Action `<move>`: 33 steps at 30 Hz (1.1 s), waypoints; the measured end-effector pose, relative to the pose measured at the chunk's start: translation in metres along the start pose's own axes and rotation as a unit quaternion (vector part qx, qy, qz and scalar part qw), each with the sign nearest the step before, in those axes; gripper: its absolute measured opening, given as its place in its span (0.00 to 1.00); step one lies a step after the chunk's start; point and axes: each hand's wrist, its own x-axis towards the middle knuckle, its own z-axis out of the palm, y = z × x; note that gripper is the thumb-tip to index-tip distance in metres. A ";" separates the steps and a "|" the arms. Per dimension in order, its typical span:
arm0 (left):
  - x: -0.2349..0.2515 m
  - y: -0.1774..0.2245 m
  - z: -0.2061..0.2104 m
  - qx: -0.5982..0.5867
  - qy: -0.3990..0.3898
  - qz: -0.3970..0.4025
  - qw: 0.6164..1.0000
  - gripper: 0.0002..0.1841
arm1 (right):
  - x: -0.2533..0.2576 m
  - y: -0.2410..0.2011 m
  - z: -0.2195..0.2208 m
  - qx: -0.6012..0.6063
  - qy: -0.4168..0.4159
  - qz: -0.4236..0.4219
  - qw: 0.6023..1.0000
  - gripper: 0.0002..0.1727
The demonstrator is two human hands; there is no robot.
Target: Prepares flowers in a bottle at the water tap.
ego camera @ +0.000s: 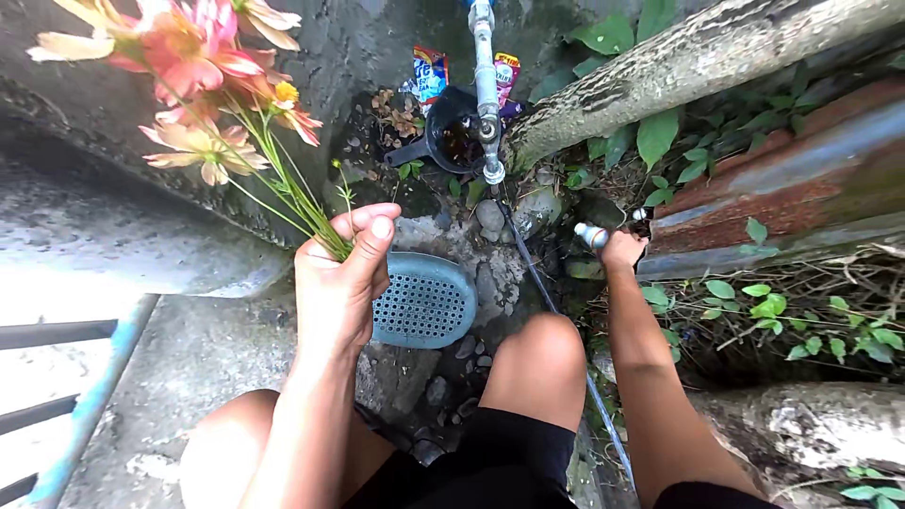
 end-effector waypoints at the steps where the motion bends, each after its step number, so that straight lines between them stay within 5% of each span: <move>1: 0.000 0.000 0.000 -0.002 0.001 0.000 1.000 0.10 | 0.000 -0.001 -0.004 0.052 0.040 -0.005 0.998 0.32; 3: 0.000 0.002 -0.002 -0.001 -0.001 0.004 1.000 0.10 | -0.006 -0.006 -0.002 0.103 0.075 0.000 0.992 0.38; 6: -0.004 0.003 -0.002 0.002 -0.006 0.004 1.000 0.10 | -0.018 -0.006 0.023 -0.005 -0.070 0.042 0.997 0.32; 12: -0.003 0.005 -0.006 0.004 0.007 0.008 1.000 0.10 | -0.013 0.003 0.047 -0.077 -0.102 0.019 0.992 0.33; 20: -0.004 0.003 -0.001 0.002 0.003 0.004 1.000 0.10 | -0.005 0.000 0.018 -0.122 -0.094 0.011 0.988 0.23; 33: -0.002 0.004 0.004 -0.010 0.006 -0.004 1.000 0.09 | 0.015 -0.013 -0.023 -0.166 -0.065 -0.033 0.984 0.20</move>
